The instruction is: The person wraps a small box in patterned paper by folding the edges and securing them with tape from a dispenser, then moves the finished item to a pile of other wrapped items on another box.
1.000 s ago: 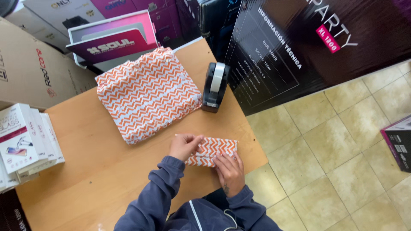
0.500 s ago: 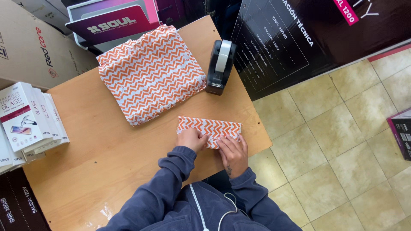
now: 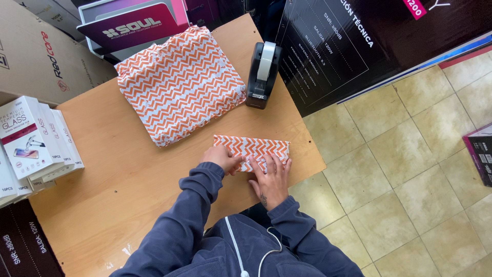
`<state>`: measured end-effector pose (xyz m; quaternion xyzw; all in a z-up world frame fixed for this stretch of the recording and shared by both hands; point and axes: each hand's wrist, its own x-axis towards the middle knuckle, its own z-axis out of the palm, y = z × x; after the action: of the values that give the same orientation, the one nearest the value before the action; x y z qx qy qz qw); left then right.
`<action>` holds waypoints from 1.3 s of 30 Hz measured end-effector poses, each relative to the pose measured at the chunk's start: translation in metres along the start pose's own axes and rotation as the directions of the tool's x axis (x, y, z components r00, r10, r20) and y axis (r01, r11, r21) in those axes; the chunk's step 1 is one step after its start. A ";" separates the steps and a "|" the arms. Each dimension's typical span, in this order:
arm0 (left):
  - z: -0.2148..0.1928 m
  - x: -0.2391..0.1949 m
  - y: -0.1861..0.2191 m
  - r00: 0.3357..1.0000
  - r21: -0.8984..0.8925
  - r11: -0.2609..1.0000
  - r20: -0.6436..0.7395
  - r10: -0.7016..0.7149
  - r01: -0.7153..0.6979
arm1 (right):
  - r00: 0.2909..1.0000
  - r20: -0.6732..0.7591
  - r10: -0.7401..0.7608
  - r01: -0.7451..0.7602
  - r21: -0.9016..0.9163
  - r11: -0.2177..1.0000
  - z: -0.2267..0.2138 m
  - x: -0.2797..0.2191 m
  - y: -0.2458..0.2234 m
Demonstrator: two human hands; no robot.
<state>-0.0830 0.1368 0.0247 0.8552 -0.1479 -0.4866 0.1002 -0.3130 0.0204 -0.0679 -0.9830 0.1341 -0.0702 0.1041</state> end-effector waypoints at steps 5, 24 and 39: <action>-0.002 0.002 -0.002 0.997 -0.018 1.000 0.078 0.019 -0.018 | 1.000 0.011 -0.003 0.003 0.003 1.000 -0.009 -0.002 -0.003; 0.006 -0.028 0.001 0.990 0.030 0.996 -0.111 0.085 -0.082 | 0.986 0.152 0.063 -0.076 0.083 0.994 -0.025 -0.001 -0.015; 0.043 0.009 0.003 0.627 0.600 0.613 -0.225 0.746 -0.514 | 0.685 0.613 0.394 -0.674 0.739 0.021 -0.013 -0.060 0.017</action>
<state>-0.1161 0.1302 -0.0029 0.8265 -0.5361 -0.1490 0.0857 -0.3770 0.0188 -0.0656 -0.5890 0.4133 0.0279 0.6939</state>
